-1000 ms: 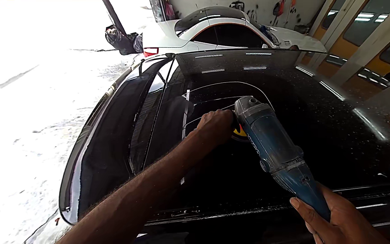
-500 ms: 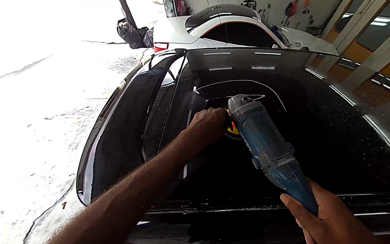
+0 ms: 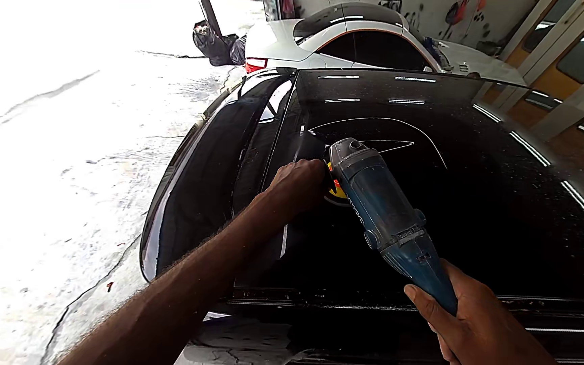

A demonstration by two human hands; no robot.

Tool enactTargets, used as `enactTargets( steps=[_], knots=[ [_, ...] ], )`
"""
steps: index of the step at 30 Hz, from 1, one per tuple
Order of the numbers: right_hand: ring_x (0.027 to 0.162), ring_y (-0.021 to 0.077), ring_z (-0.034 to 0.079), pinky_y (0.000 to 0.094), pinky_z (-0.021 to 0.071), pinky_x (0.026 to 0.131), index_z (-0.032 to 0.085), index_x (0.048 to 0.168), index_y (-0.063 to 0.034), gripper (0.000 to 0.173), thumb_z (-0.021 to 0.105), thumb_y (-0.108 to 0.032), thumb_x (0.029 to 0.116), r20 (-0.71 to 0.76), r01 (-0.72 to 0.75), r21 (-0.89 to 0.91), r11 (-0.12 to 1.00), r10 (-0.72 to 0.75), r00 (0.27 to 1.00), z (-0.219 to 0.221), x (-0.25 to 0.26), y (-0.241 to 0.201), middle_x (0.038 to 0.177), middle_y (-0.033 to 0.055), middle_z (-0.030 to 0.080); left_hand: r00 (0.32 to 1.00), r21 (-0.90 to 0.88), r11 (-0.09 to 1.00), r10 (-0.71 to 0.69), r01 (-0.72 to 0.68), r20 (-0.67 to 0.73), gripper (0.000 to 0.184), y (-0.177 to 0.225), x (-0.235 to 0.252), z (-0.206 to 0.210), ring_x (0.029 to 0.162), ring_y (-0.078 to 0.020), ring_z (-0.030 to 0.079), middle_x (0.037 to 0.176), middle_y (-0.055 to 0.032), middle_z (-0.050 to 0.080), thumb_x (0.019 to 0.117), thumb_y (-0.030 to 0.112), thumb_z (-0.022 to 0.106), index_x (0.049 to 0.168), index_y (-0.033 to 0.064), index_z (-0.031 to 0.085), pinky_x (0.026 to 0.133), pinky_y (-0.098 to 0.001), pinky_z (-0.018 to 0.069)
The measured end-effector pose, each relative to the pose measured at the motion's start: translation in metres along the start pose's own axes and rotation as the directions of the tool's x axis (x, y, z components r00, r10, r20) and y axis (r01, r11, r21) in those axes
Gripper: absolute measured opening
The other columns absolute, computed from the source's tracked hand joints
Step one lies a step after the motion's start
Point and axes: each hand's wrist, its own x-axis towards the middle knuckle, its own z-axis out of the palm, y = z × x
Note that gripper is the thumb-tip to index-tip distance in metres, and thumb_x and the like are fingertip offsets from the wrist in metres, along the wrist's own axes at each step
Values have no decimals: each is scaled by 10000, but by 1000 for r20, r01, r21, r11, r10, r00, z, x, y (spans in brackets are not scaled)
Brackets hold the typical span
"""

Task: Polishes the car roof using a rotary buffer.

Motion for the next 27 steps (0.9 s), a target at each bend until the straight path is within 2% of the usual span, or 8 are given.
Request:
enactTargets(
  steps=[5,12,17,19,20,21,24,27],
  knots=[
    [476,130,626,333,588,447,565,1211,-135,434,629,-494,977,33,9,-24,1000,-8,999,8,3,-10,713,-10,633,999,-7,999,-37,37,8,259,-15,-12,-2,761,-322,668,760,-94,650,991,332,656,840,122,636,658,-556,516],
    [469,116,618,316,583,448,563,1183,-147,423,623,-509,974,68,19,-51,999,-16,998,24,10,-22,709,-17,627,995,2,995,-100,100,-2,299,-40,-23,-1,746,-328,664,741,-98,640,986,347,664,803,115,619,646,-562,512],
    [488,114,623,311,583,468,560,1170,-148,415,611,-511,977,104,54,-73,996,-46,993,36,16,-31,725,-17,626,987,-7,987,-163,163,-2,293,-58,-34,-1,760,-332,676,754,-106,656,981,352,689,820,113,635,661,-567,525],
    [501,108,627,309,584,477,563,1173,-141,424,614,-513,974,118,69,-84,994,-59,991,40,18,-34,737,-16,626,988,-12,993,-117,117,-100,317,-77,-34,14,709,-322,664,714,-92,640,980,384,678,802,126,636,619,-567,518],
    [509,105,627,305,582,479,567,1175,-137,431,611,-517,976,125,80,-93,992,-68,990,42,19,-36,742,-17,626,975,11,998,-56,60,-217,322,-95,-30,30,627,-282,639,649,-54,609,945,412,676,755,158,621,538,-536,511],
    [517,104,628,302,580,483,567,1177,-134,437,608,-520,977,133,90,-103,991,-76,988,44,19,-37,746,-18,625,963,22,999,-37,44,-266,326,-104,-31,37,592,-266,621,622,-38,588,933,421,671,736,169,607,503,-520,496],
    [554,117,642,318,580,510,572,1190,-120,461,606,-523,968,144,111,-131,985,-92,985,49,20,-41,757,-8,626,971,8,971,-238,238,-29,300,-81,-52,5,747,-332,676,735,-101,647,1002,349,648,811,119,625,646,-562,514],
    [595,131,652,336,579,539,576,1214,-100,492,602,-524,966,155,144,-139,980,-122,980,53,21,-41,779,6,635,953,2,953,-304,304,-4,288,-83,-60,4,751,-330,680,740,-100,657,997,346,655,806,131,637,645,-564,521]
  ],
)
